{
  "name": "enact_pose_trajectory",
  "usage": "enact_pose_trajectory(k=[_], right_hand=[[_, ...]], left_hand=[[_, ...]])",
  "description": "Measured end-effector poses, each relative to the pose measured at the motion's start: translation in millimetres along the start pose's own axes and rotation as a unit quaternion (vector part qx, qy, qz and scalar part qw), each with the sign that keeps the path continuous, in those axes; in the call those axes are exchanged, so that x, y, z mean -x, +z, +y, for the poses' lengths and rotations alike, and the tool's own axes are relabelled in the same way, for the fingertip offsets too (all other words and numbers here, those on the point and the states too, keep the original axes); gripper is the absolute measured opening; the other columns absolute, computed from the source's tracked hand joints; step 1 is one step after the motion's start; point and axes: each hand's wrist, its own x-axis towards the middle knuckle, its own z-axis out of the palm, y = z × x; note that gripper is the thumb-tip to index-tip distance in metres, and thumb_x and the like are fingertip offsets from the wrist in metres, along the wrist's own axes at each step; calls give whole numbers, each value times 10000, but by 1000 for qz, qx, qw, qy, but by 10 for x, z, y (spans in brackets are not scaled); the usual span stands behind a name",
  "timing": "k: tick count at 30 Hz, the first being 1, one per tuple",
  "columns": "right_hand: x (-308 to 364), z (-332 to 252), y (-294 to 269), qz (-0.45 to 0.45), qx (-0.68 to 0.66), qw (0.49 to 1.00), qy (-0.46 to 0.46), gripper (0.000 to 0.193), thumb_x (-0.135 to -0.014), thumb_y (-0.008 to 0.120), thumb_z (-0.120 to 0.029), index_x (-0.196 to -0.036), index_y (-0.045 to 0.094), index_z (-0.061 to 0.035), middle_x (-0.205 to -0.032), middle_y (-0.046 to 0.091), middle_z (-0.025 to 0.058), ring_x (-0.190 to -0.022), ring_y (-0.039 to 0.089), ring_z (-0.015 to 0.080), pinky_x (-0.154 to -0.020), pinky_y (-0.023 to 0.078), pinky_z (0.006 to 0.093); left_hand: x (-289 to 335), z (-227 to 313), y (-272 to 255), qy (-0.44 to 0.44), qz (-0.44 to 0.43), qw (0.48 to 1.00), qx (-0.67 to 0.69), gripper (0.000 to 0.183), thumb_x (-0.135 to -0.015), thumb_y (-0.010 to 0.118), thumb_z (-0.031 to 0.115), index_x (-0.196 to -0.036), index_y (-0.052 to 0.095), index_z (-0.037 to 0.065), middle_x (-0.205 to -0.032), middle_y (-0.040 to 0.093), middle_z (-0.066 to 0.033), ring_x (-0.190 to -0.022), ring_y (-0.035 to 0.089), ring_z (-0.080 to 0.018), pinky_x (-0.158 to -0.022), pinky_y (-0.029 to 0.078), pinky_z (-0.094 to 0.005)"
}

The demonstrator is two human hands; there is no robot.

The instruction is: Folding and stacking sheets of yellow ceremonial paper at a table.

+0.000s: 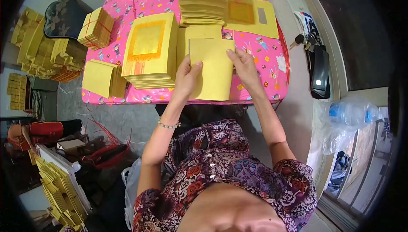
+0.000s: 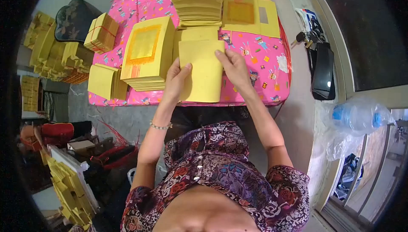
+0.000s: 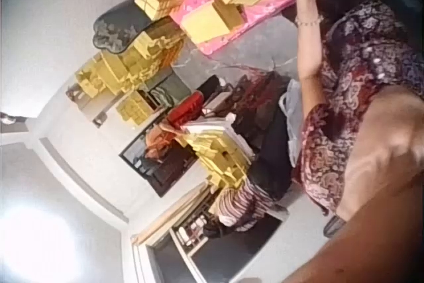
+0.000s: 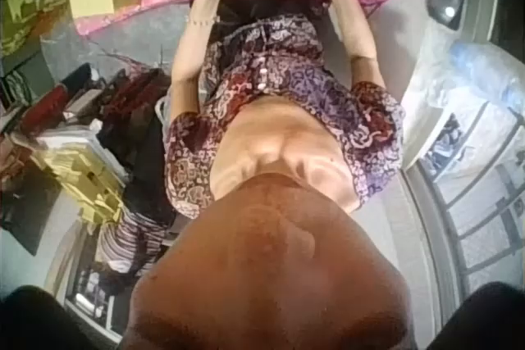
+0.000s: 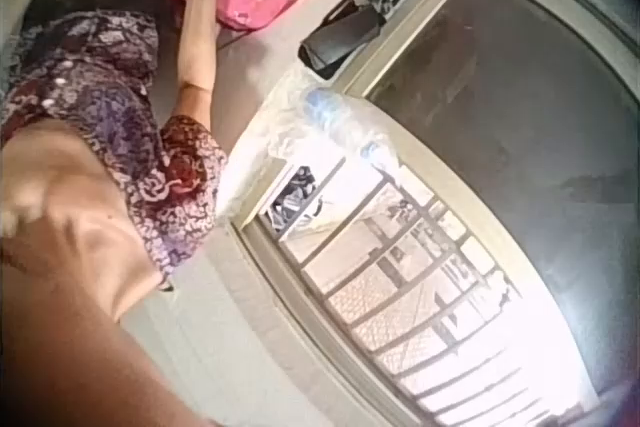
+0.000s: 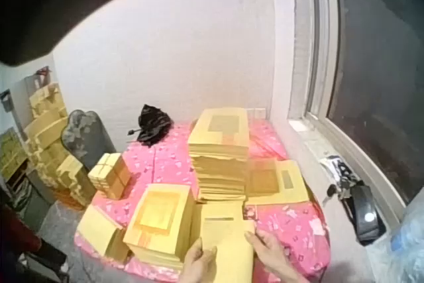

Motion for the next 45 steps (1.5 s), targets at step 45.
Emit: enact_pose_trajectory(k=[45], right_hand=[[-185, 346, -1075, 84, 74, 993, 31, 242, -929, 576, -234, -936, 597, 8, -724, 636, 13, -619, 587, 71, -534, 447, 223]], left_hand=[[-194, -137, 84, 83, -30, 960, -266, 290, -907, 567, 174, -1130, 523, -6, -844, 657, -106, -694, 628, -182, -619, 496, -300]])
